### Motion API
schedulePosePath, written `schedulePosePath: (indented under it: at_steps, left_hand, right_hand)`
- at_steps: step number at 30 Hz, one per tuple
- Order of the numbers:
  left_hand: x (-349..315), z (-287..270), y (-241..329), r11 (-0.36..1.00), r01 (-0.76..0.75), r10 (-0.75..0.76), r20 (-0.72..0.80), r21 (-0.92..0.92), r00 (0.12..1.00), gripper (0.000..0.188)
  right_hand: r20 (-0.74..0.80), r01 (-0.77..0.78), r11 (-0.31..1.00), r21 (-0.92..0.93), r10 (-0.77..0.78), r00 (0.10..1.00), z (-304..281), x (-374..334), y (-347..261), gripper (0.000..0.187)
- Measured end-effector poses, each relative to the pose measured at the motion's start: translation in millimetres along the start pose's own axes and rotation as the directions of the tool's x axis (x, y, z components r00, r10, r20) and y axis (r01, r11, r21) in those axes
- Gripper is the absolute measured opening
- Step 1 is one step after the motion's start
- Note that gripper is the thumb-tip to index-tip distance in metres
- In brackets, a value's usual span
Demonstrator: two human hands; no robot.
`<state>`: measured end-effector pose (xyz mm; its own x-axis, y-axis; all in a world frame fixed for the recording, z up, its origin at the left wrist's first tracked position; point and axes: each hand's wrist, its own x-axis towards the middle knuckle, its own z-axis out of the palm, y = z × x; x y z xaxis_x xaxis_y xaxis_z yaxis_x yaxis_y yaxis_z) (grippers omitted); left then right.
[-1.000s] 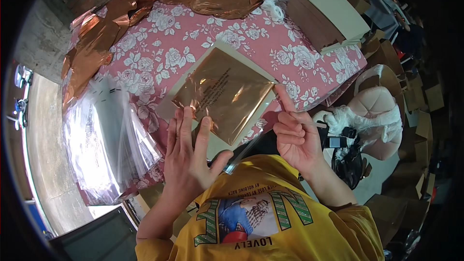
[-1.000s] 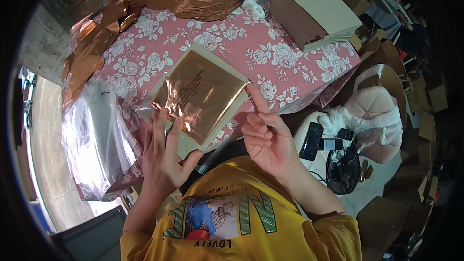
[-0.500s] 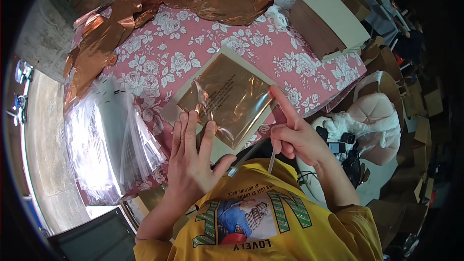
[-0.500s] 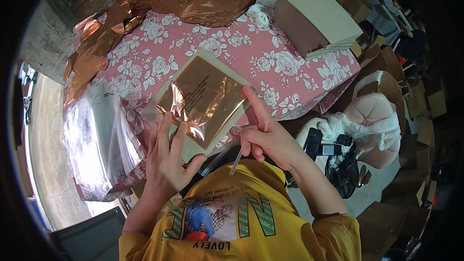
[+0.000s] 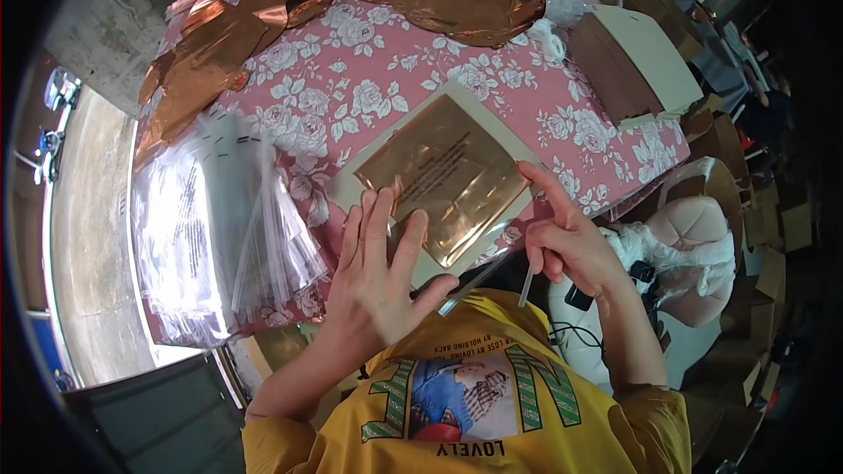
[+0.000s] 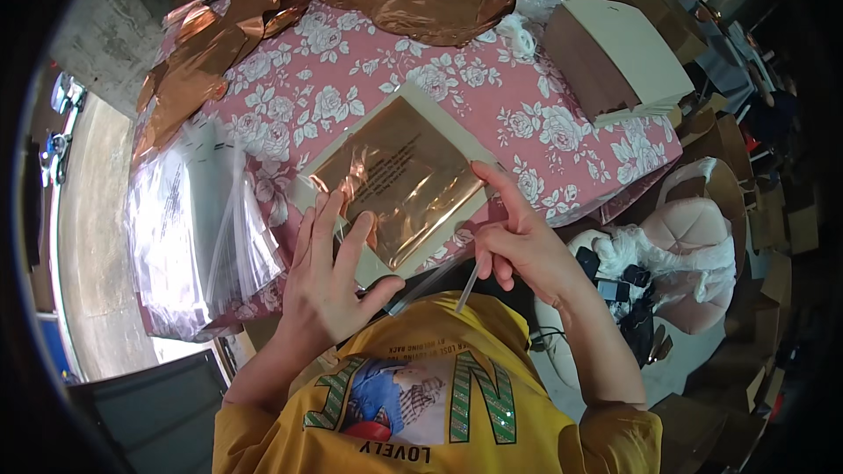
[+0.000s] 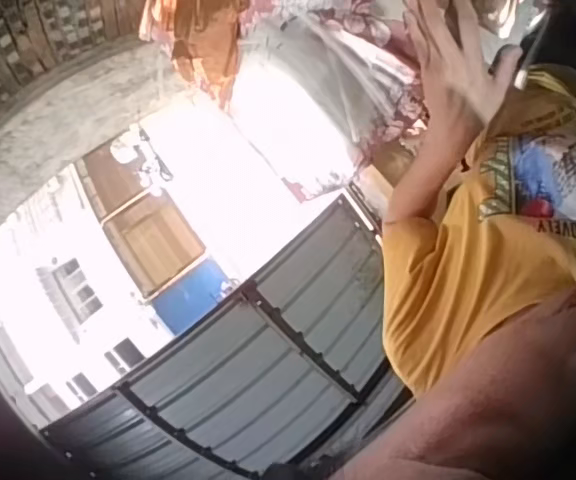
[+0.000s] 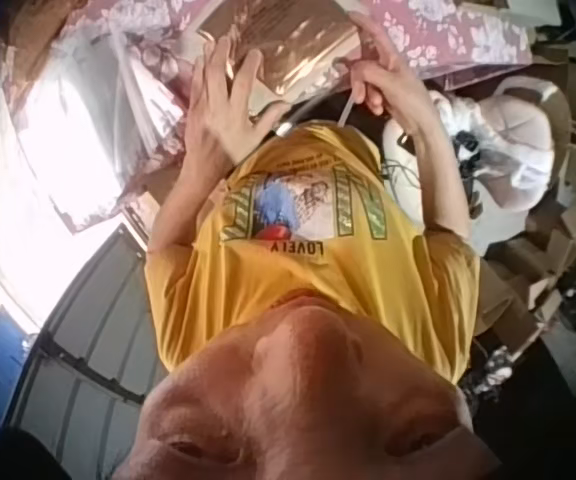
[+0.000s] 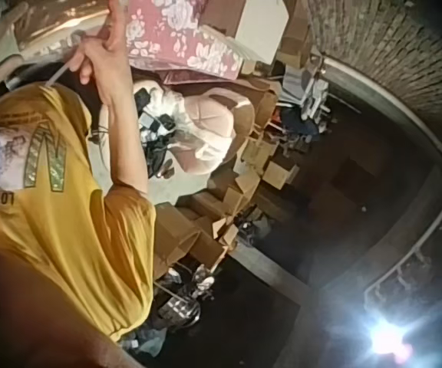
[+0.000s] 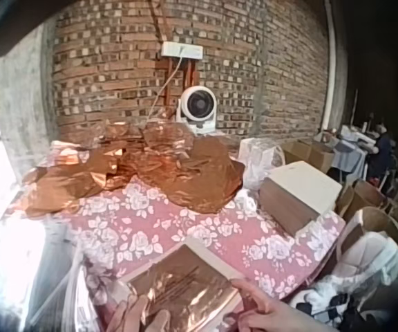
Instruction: The person folds a plastic bag around a cardboard sheet and places it into a box, then folds a foil balloon around another cardboard sheet.
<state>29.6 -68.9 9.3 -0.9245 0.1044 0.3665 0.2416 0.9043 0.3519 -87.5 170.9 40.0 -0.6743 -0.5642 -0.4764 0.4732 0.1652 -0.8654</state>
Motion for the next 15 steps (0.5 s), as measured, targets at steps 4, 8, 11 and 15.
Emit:
schedulePosePath:
  at_steps: [4,8,11,15]
  left_hand:
    - [-0.4,-0.4,0.0,1.0,0.01,-0.01,-0.019,0.0,1.0,0.077]
    - [0.0,1.1,-2.1,1.0,0.007,-0.007,-0.019,-0.002,1.0,0.076]
    - [0.2,3.9,-1.9,1.0,-0.011,0.011,-0.029,0.018,1.0,0.07]
    - [1.1,5.0,-0.2,1.0,-0.008,0.009,-0.04,0.03,0.999,0.069]
  right_hand:
    - [0.003,0.012,1.0,-0.009,-0.012,1.0,0.5,2.9,-1.0,0.072]
    - [-0.044,0.004,1.0,0.031,-0.003,0.999,4.1,4.1,0.0,0.067]
    - [-0.055,0.028,0.997,0.07,-0.024,0.998,3.8,2.5,2.0,0.064]
    - [-0.106,0.084,0.992,0.095,-0.074,0.992,6.0,1.1,10.1,0.063]
